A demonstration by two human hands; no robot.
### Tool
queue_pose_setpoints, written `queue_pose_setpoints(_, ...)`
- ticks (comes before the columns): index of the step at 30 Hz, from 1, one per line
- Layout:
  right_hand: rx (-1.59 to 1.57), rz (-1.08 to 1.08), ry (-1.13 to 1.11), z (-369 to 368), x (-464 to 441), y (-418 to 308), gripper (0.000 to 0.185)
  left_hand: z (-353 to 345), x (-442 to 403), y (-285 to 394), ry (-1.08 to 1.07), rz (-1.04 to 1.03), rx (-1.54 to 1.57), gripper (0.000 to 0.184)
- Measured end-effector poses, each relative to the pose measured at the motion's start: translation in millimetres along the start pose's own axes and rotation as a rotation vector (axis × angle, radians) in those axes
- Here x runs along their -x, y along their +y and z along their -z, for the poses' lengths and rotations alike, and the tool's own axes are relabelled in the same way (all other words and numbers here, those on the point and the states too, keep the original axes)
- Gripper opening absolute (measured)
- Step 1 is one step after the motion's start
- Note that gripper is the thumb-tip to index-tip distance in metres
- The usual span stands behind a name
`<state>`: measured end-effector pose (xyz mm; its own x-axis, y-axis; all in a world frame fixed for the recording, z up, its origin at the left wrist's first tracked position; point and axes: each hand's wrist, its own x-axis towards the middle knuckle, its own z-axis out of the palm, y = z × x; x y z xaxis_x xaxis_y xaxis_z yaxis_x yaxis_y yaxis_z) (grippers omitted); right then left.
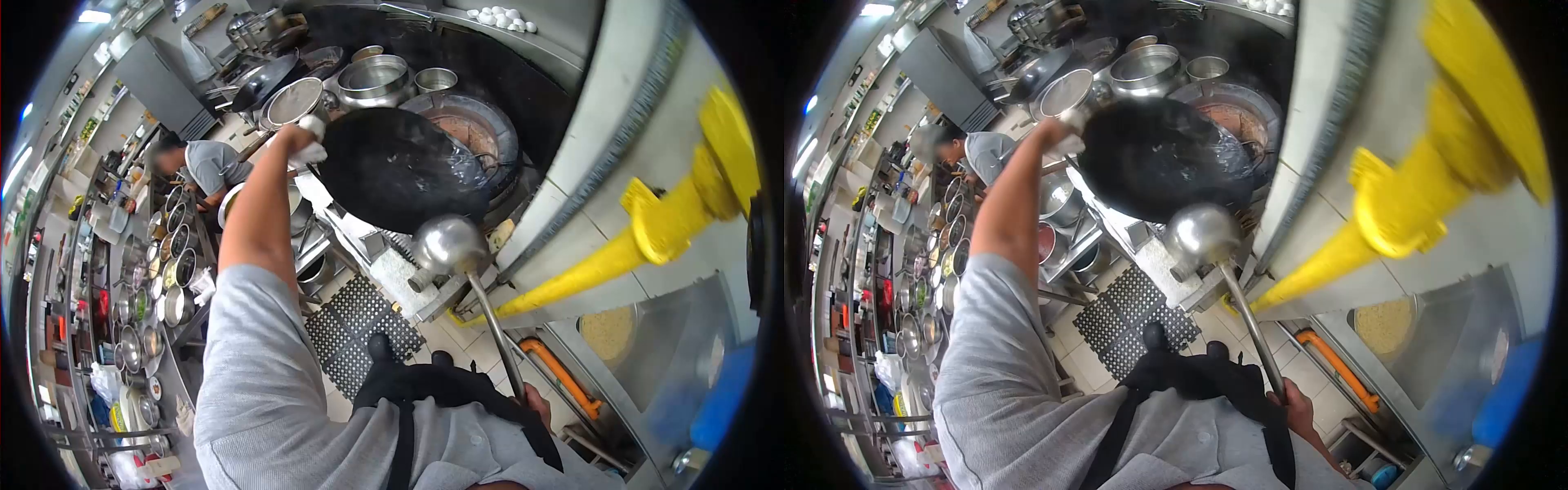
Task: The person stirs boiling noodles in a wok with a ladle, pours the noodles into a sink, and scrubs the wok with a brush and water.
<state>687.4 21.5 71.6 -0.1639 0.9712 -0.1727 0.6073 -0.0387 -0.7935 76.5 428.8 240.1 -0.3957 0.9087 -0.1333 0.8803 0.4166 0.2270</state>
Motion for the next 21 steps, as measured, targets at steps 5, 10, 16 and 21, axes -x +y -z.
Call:
queue_pose_setpoints(5, 0.027, -0.135, 0.002, -26.9, -53.6, -65.5, 0.027, -95.4, 2.8, -27.7, -0.204, -0.078, 0.316, 0.033)
queue_pose_setpoints(10, -0.141, -0.097, 0.2, -78.8, -104.1, -118.9, 0.024, -183.4, 12.9, 2.5, -0.057, 0.204, 0.878, 0.051)
queue_pose_setpoints(16, -0.437, -0.304, 0.297, -128.6, -137.1, -185.5, 0.022, -222.6, -4.7, 25.4, -0.076, 0.172, 0.963, 0.048)
queue_pose_setpoints(21, -0.2, -0.345, 0.39, -152.6, -150.5, -227.3, 0.023, -231.8, -22.6, 41.9, -0.13, 0.118, 0.991, 0.05)
